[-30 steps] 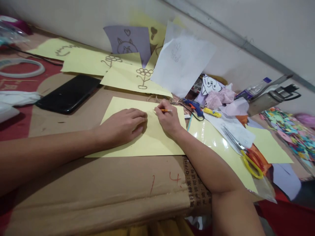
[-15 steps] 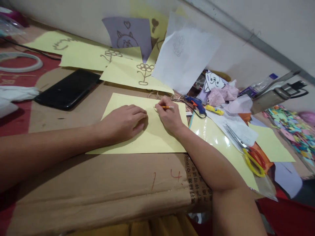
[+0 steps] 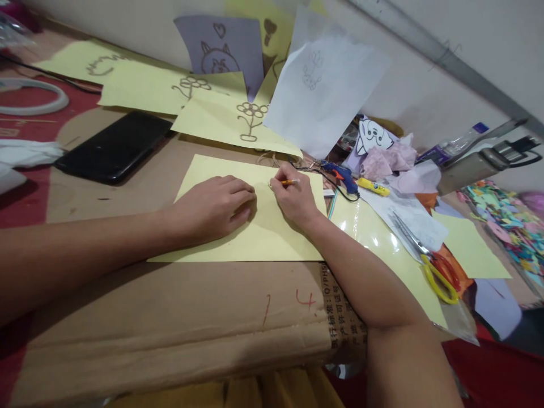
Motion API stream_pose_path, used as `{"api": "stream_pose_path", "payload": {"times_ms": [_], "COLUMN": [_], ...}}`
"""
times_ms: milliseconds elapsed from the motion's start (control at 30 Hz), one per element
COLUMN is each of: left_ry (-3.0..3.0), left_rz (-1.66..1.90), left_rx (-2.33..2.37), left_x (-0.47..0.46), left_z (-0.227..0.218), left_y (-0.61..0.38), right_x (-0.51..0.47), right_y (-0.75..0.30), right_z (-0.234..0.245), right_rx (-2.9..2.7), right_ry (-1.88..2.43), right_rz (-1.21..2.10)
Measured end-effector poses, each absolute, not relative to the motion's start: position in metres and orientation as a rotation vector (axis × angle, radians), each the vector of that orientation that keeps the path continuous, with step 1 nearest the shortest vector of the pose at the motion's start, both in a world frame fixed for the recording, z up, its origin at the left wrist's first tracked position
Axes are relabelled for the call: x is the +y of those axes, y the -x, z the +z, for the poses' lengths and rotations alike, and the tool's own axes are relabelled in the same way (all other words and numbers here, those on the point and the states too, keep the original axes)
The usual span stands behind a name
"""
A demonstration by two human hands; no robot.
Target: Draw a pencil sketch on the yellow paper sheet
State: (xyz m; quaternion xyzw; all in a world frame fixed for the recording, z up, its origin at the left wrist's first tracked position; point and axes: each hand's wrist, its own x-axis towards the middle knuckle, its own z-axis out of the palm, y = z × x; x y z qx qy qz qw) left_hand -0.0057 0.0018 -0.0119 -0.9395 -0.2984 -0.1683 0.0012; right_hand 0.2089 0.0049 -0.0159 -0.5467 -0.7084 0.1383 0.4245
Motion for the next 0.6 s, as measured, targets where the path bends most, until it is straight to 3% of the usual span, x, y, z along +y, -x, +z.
{"api": "stream_pose_path", "payload": {"times_ms": [600], "left_ry": [2.968], "left_rz": [-0.471], "left_rx": [-0.93], "left_x": [0.0017], "left_z": [-0.0084], "left_y": [0.0055], "right_x": [0.0057], "right_y": [-0.2095], "right_z": [-0.0184], "right_rx": [-1.767], "right_ry": [1.266], "right_rz": [0.414]}}
